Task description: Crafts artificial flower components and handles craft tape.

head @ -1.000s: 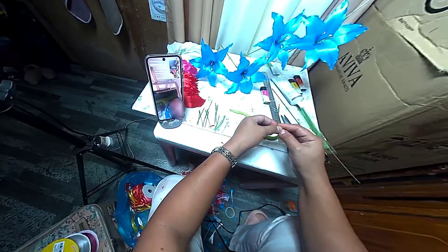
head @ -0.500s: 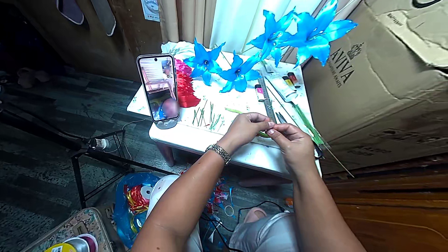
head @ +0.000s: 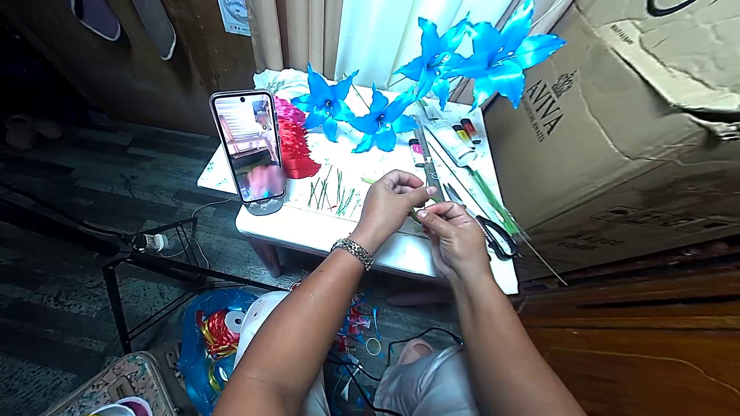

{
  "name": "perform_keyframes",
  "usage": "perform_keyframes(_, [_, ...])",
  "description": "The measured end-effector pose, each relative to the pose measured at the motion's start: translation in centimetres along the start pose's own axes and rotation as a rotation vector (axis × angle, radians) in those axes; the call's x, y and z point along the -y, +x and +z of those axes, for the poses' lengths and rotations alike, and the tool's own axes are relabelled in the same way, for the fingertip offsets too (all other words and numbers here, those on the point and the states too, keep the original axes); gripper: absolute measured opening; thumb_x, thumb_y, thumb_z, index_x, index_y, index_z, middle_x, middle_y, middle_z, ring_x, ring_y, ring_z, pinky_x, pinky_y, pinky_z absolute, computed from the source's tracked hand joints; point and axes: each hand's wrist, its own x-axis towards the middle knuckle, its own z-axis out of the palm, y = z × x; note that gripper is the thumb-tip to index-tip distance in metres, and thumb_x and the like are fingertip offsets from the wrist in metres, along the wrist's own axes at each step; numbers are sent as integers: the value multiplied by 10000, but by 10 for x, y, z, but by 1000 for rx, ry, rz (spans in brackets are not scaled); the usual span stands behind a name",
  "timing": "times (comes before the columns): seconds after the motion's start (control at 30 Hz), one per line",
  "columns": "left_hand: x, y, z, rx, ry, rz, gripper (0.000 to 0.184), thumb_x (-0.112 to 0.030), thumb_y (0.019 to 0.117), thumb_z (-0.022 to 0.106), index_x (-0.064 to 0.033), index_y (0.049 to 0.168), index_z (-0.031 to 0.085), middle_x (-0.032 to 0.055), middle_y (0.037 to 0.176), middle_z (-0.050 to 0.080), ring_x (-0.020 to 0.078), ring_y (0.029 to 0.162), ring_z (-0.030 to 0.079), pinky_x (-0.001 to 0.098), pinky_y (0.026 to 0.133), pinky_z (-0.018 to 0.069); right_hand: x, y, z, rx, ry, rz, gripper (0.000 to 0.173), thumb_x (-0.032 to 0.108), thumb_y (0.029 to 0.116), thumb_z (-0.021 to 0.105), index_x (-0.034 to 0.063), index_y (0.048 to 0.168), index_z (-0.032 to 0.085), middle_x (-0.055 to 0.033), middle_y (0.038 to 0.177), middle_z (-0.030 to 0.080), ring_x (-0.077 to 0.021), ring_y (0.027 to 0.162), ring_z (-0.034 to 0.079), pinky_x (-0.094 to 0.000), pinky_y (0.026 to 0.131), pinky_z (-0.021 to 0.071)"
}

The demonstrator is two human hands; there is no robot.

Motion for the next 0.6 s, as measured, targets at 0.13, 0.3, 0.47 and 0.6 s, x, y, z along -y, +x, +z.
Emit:
perform_keyframes(0.13, [0, 1, -3, 6, 19, 12, 86, -55, 958, 697, 25, 976, 669, 64, 819, 680, 77, 685, 639, 239, 670, 557, 2, 0, 2, 29, -34, 42, 149, -16, 930, 675, 122, 902, 628, 69, 808, 638, -3, 697, 582, -170, 668, 506])
perform_keyframes(0.3, [-5, 1, -9, 6, 79, 7, 82, -68, 976, 676, 12, 994, 687, 56, 843, 691, 76, 724, 630, 232, 673, 524, 4, 0, 2, 83, -9, 38, 117, 22, 984, 619, 97, 960, 707, 56, 869, 690, -17, 751, 622, -175, 712, 526])
perform_keyframes(0.47, [-7, 3, -12, 57, 14, -37, 114, -60, 1025, 591, 25, 1045, 664, 44, 841, 688, 65, 710, 630, 224, 661, 526, 8, 0, 3, 111, -4, 93, 139, 37, 1013, 581, 108, 942, 677, 61, 830, 666, -9, 707, 602, -161, 689, 520])
perform_keyframes(0.6, [-8, 3, -13, 82, -1, -65, 164, -88, 1058, 538, 32, 1067, 650, 41, 851, 674, 71, 721, 620, 230, 682, 526, 9, 0, 7, 97, -42, 102, 123, 46, 999, 603, 120, 917, 657, 69, 804, 636, -7, 695, 576, -163, 681, 498])
